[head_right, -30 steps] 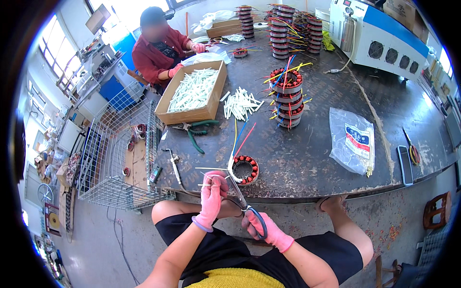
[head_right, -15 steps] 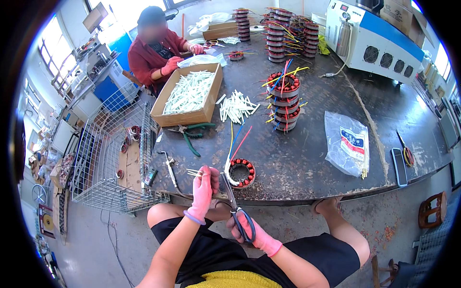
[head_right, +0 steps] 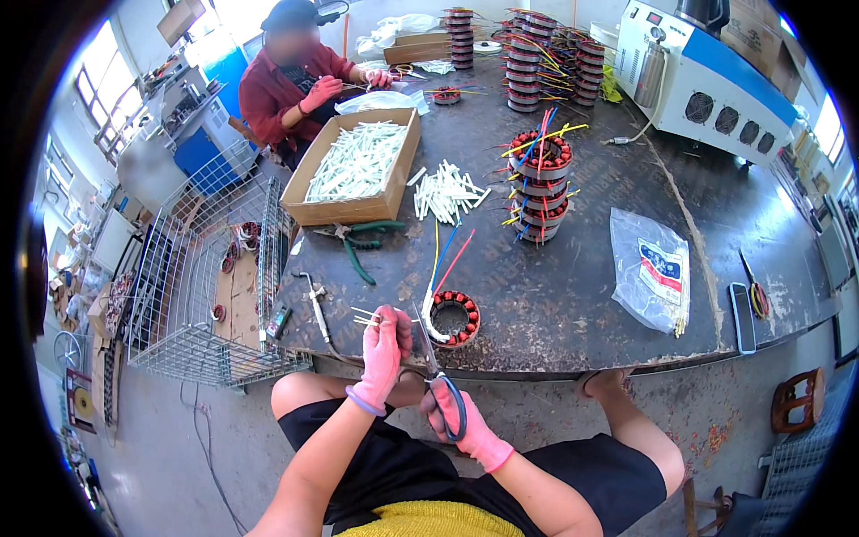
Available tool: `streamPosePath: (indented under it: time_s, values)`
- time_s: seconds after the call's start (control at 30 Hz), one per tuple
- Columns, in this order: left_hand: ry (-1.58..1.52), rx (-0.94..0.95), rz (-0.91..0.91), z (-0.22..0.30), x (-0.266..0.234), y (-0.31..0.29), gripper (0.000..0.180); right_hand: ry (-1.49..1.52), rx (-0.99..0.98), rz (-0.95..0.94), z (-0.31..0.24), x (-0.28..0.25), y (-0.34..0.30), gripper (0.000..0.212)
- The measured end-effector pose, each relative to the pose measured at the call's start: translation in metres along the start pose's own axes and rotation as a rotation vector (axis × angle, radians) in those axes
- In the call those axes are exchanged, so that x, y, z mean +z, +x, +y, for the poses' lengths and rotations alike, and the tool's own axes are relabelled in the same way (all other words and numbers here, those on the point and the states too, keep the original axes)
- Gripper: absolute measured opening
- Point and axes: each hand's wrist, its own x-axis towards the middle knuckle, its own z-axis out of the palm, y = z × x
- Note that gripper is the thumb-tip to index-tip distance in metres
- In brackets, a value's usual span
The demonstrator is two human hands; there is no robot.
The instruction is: The person inserts insulation tubes onto wires extending from a motor stator and trims the materials using scissors.
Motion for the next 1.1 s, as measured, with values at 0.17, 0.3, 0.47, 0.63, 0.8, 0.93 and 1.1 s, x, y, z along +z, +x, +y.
streamPosePath:
  time_s: [0.17,0.3,0.47,0.63,0.8,0.93,1.1]
  values:
    - [0.180,0.106,0.022,-0.003,0.011,0.005,0.041,0.000,-0.035,-0.087,-0.027,-0.015,-0.045,0.042]
    - [0.213,0.079,0.073,-0.004,0.010,0.002,0.047,-0.374,-0.363,0.460,-0.072,-0.092,-0.112,0.020]
    - [0.184,0.189,0.014,-0.015,0.005,0.008,0.041,-0.911,-0.433,1.424,-0.149,-0.247,-0.186,0.036]
    - [0.153,0.089,0.191,-0.005,-0.016,0.006,0.035,-1.452,-0.265,1.594,-0.169,-0.387,-0.137,0.044]
    - [0.099,0.001,0.031,0.035,-0.025,-0.045,0.024,-1.546,-0.493,1.533,-0.147,-0.425,-0.153,0.038]
    - [0.288,0.208,0.270,0.121,-0.119,-0.053,0.030,-1.446,-0.811,1.244,-0.139,-0.343,-0.134,0.024]
    - [0.217,0.411,0.576,0.153,-0.216,-0.017,0.030,-1.307,-0.837,0.907,-0.131,-0.194,-0.084,0.021]
